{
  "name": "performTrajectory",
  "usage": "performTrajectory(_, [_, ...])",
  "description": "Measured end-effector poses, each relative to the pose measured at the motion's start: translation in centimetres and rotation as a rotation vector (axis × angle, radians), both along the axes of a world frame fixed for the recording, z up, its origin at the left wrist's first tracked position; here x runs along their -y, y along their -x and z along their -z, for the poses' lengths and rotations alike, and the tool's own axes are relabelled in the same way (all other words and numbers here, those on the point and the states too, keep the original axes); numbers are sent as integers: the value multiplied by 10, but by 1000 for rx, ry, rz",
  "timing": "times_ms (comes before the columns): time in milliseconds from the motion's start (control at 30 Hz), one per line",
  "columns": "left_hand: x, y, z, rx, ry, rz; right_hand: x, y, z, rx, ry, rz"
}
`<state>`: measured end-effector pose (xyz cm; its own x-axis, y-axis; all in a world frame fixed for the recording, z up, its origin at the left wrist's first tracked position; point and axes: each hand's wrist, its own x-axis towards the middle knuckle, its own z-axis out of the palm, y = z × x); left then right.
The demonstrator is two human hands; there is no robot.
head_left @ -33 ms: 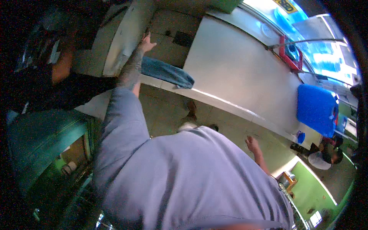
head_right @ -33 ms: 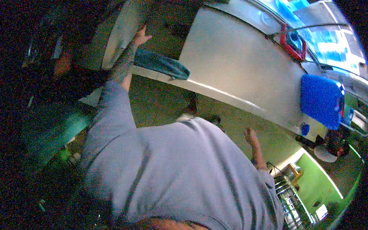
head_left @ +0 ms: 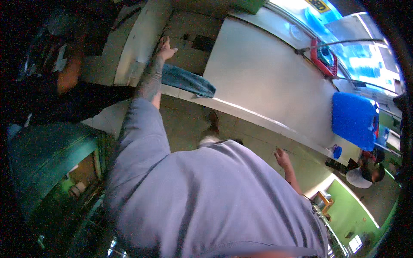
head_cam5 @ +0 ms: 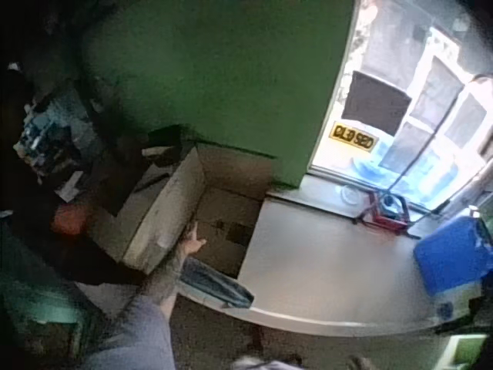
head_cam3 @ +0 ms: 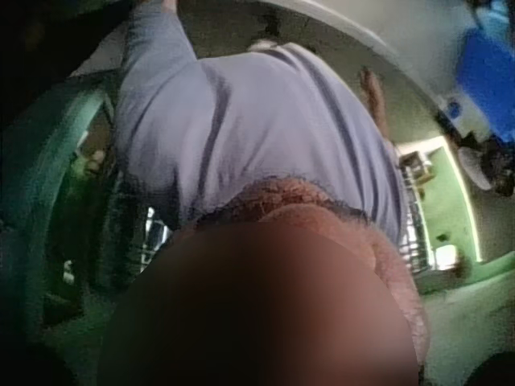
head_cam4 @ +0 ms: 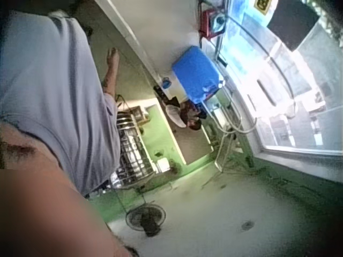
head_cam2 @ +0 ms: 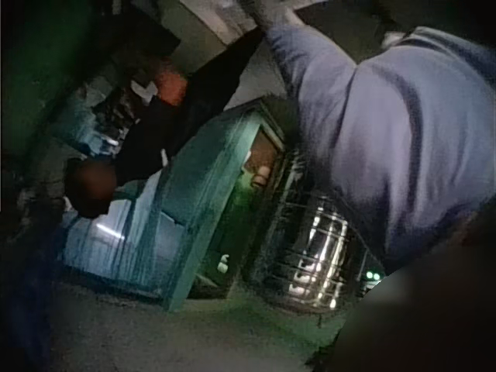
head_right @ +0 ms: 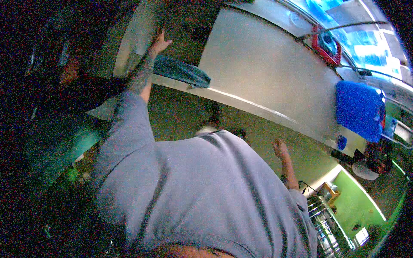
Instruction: The person wipes a countertop with a cloth, then assembles a blue water dispenser by attaching a green mesh filter and using a red heat gun to secure it. They fill the dispenser with water from a tap and place a lid on top.
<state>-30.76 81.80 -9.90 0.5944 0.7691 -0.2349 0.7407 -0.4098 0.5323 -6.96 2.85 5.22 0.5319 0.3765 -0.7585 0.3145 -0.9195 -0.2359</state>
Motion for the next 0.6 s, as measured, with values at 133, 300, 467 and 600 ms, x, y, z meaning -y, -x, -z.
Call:
performTrajectory(133, [113, -1, 35, 215, -199, -389, -13, -7, -12, 59, -259, 64])
performTrajectory(300, [166, 49, 29, 92, 45, -132, 39, 16, 12, -115, -381, 276])
performTrajectory(467, [106, 73, 14, 85, 224, -360, 186, 67, 68, -19, 75, 192])
performTrajectory(600, [86, 108, 40, -206, 178, -260, 297, 129, 56, -161, 174, 238])
